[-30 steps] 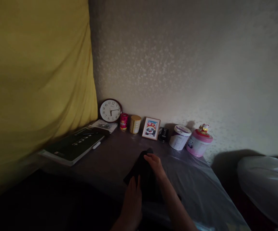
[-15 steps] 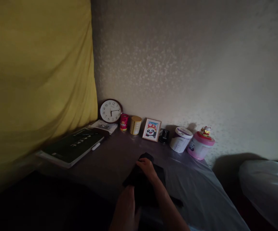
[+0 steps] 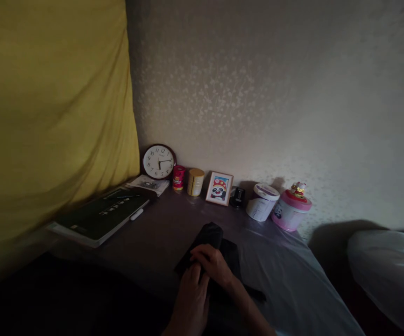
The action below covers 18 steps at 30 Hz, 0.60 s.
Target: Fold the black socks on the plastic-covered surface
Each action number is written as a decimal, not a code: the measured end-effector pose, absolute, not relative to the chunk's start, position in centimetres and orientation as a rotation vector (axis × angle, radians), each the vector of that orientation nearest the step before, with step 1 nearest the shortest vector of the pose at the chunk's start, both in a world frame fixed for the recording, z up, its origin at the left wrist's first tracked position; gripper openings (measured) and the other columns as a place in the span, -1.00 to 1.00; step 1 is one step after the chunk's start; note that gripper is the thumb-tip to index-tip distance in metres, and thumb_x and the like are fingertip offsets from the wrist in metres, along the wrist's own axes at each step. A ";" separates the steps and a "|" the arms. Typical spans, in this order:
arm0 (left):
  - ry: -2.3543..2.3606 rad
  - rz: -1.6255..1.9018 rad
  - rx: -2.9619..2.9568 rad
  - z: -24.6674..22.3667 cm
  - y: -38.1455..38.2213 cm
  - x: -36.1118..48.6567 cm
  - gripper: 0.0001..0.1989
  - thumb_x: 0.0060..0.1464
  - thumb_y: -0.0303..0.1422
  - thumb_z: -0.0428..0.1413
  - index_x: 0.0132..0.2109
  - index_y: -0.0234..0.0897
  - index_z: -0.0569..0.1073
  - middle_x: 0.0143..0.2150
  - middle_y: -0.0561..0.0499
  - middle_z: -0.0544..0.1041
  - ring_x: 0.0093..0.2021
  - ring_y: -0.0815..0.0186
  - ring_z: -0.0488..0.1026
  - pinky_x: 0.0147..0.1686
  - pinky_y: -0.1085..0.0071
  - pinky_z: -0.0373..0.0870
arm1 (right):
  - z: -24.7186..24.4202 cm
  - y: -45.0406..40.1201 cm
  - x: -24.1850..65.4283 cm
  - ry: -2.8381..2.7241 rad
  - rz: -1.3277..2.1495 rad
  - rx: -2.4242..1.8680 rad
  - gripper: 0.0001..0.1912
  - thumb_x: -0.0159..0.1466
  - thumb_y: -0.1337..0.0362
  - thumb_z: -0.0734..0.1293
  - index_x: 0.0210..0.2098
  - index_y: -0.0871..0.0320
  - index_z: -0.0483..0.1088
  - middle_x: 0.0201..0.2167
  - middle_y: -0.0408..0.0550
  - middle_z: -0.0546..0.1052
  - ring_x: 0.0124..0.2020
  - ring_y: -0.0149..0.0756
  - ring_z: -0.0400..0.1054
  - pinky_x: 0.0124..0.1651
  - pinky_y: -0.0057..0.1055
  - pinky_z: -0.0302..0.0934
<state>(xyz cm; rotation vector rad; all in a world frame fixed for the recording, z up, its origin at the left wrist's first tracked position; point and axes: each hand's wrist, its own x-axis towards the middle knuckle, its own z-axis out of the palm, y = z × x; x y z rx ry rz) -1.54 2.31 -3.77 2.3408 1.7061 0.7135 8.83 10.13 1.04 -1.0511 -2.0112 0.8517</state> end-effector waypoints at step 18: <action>1.778 0.308 2.158 -2.1 2.8 -0.9 -0.26 -0.09 -0.56 -0.10 0.28 -0.30 -0.10 0.33 -0.15 -0.18 0.30 0.05 -0.12 0.17 0.08 0.07 | -1.6 19.4 11.9 -2.234 0.263 -1.277 -0.71 0.30 0.29 0.11 -0.22 0.05 0.47 -0.15 -0.12 0.54 0.00 -0.30 0.30 0.12 -0.32 0.03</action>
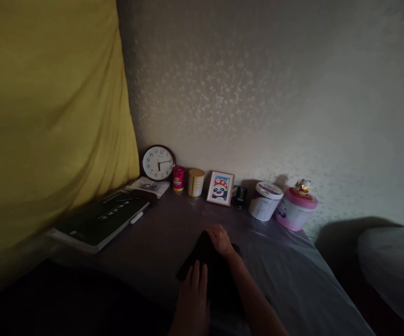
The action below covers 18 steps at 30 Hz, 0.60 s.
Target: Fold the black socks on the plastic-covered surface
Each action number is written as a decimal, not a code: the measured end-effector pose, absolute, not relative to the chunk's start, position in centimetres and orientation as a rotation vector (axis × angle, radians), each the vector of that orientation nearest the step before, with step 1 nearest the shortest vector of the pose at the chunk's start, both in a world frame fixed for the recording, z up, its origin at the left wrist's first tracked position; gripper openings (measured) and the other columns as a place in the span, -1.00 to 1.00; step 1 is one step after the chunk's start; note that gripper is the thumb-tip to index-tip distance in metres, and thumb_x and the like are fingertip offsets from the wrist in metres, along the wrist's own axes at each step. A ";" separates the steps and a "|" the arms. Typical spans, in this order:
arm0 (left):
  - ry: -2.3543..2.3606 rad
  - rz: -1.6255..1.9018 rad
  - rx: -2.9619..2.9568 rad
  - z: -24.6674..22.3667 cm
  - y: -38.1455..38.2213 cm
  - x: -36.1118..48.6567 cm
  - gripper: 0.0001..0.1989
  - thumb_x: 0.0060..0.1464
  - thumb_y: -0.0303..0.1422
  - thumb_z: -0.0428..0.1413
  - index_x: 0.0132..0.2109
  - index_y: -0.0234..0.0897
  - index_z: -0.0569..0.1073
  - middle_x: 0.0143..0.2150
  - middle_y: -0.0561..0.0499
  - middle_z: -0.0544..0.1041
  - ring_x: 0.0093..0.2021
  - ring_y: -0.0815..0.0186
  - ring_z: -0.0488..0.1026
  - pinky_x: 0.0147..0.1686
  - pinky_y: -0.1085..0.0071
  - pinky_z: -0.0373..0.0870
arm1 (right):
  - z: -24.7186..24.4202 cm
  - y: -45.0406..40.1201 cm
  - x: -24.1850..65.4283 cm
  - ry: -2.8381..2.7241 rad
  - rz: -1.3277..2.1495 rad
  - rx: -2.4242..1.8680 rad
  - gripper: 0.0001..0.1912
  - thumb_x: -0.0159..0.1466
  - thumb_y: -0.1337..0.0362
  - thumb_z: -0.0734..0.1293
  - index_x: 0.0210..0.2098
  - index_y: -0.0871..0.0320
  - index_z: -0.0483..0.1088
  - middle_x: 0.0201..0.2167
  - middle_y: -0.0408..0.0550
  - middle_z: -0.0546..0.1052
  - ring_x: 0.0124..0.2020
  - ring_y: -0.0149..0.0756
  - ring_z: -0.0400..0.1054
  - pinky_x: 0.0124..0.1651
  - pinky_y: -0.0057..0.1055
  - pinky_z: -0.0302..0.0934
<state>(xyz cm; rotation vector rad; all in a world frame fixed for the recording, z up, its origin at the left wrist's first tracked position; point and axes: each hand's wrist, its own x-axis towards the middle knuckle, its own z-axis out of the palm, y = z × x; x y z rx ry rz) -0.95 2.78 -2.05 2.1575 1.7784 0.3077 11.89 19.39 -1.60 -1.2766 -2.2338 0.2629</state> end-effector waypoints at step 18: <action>1.688 0.422 2.156 -2.2 1.9 -2.1 -0.08 -0.25 -0.65 -0.08 0.29 -0.35 -0.25 0.34 -0.26 -0.15 0.30 0.10 -0.10 0.18 0.19 0.03 | -4.0 9.7 21.2 -1.453 0.523 -1.842 -0.62 0.19 0.08 0.10 -0.28 0.17 0.43 -0.46 -0.02 0.53 -0.40 -0.24 0.44 -0.38 -0.39 0.26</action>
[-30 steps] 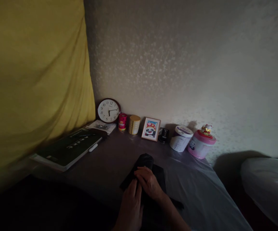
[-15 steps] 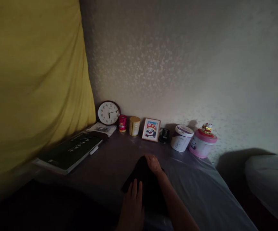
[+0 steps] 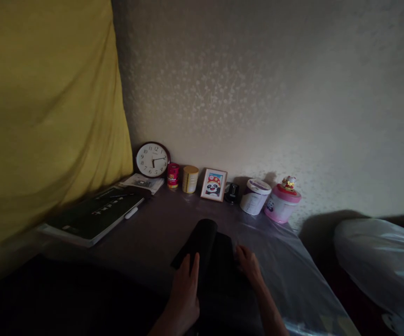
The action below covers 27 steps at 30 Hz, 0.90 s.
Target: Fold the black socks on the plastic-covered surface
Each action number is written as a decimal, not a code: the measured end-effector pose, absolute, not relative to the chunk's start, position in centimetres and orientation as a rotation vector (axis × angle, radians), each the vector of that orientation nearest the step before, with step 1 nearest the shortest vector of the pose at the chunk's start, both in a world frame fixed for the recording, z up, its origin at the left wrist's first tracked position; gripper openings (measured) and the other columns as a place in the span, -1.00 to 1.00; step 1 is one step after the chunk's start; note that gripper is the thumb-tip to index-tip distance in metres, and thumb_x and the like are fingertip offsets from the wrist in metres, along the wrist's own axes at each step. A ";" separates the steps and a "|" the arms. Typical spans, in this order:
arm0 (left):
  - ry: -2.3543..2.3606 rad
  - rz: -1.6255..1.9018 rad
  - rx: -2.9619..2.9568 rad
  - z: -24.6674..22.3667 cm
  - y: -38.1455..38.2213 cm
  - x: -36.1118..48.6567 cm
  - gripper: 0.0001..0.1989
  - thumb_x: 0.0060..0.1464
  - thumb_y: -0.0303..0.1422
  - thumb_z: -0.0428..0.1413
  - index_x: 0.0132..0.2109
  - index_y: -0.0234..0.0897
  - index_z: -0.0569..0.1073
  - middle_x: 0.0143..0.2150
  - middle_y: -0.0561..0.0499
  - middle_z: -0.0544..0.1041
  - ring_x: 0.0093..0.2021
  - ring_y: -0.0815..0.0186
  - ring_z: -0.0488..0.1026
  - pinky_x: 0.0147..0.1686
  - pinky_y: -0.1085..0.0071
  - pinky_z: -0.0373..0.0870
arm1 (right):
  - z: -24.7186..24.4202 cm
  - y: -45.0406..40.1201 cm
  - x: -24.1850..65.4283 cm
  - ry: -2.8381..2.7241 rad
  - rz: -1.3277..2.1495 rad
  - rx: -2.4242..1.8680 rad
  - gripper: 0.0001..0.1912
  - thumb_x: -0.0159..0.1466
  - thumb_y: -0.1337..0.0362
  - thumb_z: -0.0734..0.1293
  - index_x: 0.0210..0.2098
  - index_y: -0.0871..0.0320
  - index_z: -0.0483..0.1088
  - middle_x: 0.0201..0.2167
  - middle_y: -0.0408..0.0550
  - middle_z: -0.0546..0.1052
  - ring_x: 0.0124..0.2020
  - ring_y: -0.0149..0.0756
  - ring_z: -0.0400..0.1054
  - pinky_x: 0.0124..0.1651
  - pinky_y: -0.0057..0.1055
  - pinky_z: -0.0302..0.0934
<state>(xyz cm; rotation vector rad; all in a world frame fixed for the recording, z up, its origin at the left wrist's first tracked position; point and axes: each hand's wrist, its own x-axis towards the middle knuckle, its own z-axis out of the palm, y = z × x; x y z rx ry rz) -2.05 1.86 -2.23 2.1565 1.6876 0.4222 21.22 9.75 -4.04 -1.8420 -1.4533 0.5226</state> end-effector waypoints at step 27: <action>1.706 0.452 2.048 -2.0 2.3 -2.5 -0.15 -0.18 -0.67 -0.09 0.29 -0.40 -0.22 0.31 -0.27 -0.05 0.27 0.20 0.01 0.18 0.33 0.02 | -3.4 11.2 19.7 -1.460 0.456 -1.783 -0.62 0.10 0.01 0.15 -0.57 0.11 0.45 -0.53 -0.01 0.53 -0.39 -0.10 0.42 -0.39 -0.35 0.18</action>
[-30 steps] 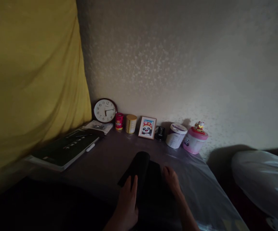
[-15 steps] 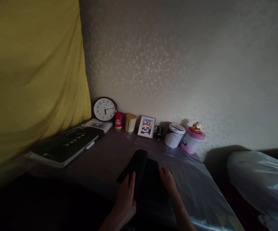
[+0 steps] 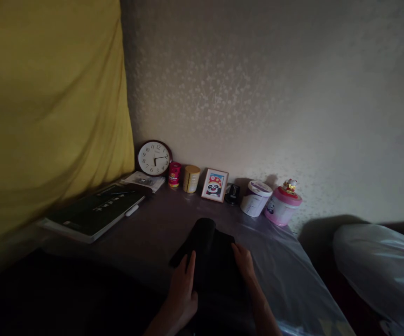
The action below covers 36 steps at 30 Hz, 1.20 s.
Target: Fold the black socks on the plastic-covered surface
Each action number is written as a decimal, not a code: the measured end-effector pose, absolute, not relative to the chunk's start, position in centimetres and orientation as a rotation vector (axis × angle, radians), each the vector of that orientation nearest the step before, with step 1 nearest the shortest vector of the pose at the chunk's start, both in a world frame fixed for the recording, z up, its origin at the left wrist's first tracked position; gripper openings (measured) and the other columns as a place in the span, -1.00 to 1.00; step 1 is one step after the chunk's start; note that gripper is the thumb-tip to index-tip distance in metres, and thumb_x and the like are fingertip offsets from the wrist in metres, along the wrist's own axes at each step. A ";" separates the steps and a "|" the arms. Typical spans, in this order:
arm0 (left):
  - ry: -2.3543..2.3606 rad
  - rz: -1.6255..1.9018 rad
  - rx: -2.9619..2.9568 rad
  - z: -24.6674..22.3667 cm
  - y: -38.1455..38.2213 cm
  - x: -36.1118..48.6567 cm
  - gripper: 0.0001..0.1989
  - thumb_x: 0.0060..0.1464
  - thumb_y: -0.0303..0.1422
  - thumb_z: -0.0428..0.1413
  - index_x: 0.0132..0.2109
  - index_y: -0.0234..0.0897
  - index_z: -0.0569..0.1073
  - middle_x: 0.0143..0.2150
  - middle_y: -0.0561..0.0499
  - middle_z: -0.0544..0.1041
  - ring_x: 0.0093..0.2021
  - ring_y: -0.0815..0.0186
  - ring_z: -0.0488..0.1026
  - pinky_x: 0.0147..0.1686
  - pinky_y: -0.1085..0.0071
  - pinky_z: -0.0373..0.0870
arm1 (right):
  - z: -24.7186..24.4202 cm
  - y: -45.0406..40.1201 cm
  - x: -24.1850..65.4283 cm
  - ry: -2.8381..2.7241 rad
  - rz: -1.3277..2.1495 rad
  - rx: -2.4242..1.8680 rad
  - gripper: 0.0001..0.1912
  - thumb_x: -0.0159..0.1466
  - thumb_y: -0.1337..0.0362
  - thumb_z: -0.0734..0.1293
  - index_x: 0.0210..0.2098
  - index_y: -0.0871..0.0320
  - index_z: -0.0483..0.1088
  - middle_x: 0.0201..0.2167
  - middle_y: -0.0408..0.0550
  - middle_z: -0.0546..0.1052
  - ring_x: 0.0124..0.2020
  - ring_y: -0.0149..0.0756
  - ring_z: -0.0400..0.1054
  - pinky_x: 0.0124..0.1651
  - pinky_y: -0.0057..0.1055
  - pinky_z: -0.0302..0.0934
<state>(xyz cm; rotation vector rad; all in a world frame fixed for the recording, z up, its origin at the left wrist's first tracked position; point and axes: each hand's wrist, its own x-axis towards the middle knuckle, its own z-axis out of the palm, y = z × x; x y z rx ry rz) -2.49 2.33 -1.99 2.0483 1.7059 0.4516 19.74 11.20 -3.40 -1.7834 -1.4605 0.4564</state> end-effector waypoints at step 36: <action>1.907 0.837 2.340 -5.9 0.9 -3.8 -0.51 0.01 -0.43 -0.04 0.12 -0.52 0.19 0.08 -0.33 0.34 0.08 0.05 0.32 0.02 0.13 0.31 | 0.2 15.2 8.0 -1.931 0.775 -1.551 -0.79 0.19 0.26 0.18 -0.27 0.15 0.40 -0.46 -0.15 0.59 -0.49 -0.42 0.41 -0.38 -0.51 0.18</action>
